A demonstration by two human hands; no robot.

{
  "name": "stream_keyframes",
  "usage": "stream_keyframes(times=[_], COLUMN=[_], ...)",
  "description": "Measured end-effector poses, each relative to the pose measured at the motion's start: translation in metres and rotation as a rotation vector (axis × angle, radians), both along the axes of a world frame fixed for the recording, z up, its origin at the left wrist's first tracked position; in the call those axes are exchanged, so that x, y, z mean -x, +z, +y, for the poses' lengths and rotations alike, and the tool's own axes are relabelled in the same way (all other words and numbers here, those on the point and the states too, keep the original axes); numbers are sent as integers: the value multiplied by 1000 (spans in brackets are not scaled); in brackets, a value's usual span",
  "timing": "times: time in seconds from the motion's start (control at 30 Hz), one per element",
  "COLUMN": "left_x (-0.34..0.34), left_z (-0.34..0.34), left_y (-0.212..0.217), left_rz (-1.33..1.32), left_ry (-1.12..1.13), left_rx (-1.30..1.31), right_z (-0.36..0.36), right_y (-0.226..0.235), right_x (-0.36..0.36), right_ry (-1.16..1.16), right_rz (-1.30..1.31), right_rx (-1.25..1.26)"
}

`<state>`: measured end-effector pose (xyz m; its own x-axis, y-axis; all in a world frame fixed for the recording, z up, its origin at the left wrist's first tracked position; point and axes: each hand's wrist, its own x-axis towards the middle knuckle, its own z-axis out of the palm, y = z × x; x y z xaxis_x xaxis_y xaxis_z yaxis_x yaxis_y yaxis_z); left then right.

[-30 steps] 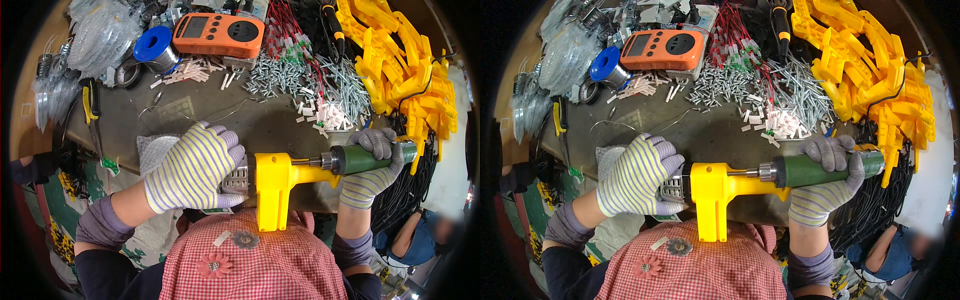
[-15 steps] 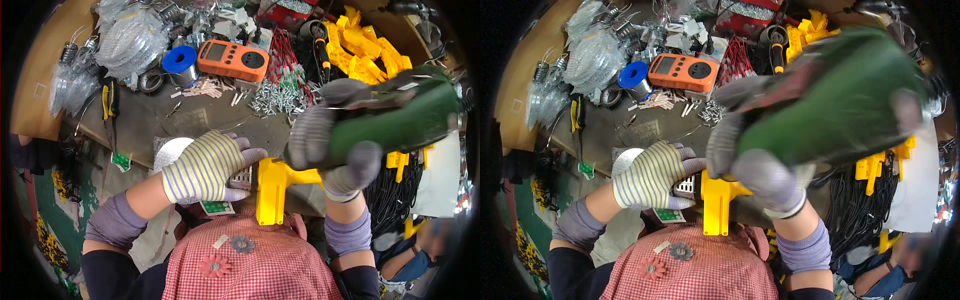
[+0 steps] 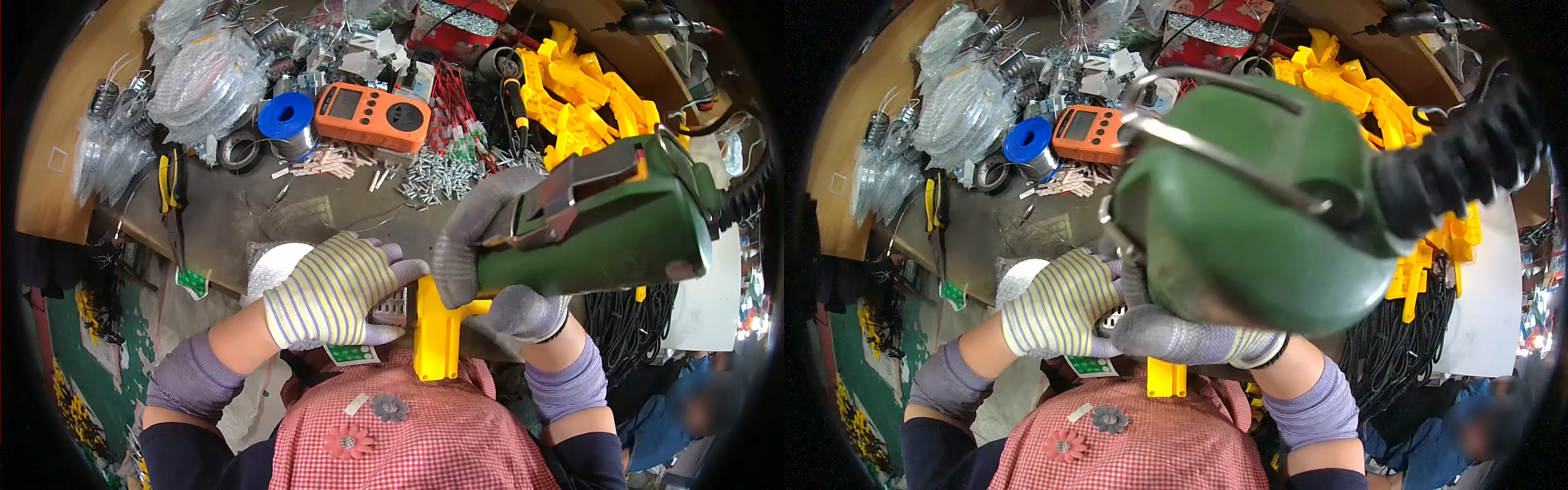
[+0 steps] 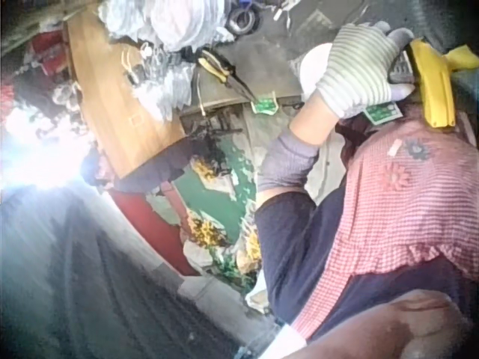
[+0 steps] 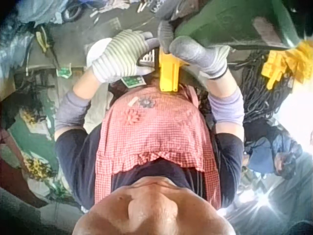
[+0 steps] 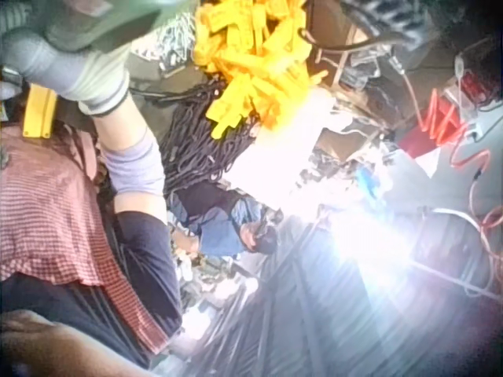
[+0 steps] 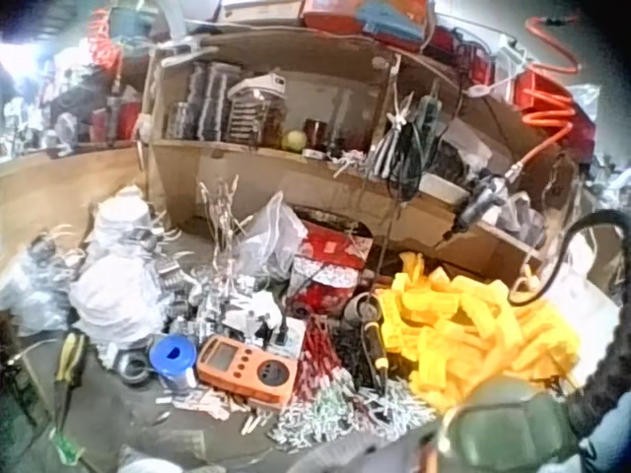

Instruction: Assemble internal components of a yellow electronic device casing using screws and a powered screwdriver, including soldering and wire management.

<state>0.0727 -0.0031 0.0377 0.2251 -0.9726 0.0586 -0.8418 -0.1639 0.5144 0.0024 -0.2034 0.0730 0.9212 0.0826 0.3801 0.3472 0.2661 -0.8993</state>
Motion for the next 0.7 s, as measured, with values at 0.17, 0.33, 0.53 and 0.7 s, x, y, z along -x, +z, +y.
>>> stream_keyframes(times=[0.17,0.33,0.53,0.7], left_x=[1,1,21,19], left_z=[-1,1,17,2], left_y=[1,-6,-19,8], left_rz=[-28,25,626,449], left_ry=[10,37,222,199], left_rx=[130,16,121,-137], right_z=[-4,-1,17,-12], right_y=[7,24,5,31], right_x=[-3,3,9,11], right_ry=[154,34,-205,-295], right_rz=[21,97,-57,-458], right_rx=[64,260,241,325])
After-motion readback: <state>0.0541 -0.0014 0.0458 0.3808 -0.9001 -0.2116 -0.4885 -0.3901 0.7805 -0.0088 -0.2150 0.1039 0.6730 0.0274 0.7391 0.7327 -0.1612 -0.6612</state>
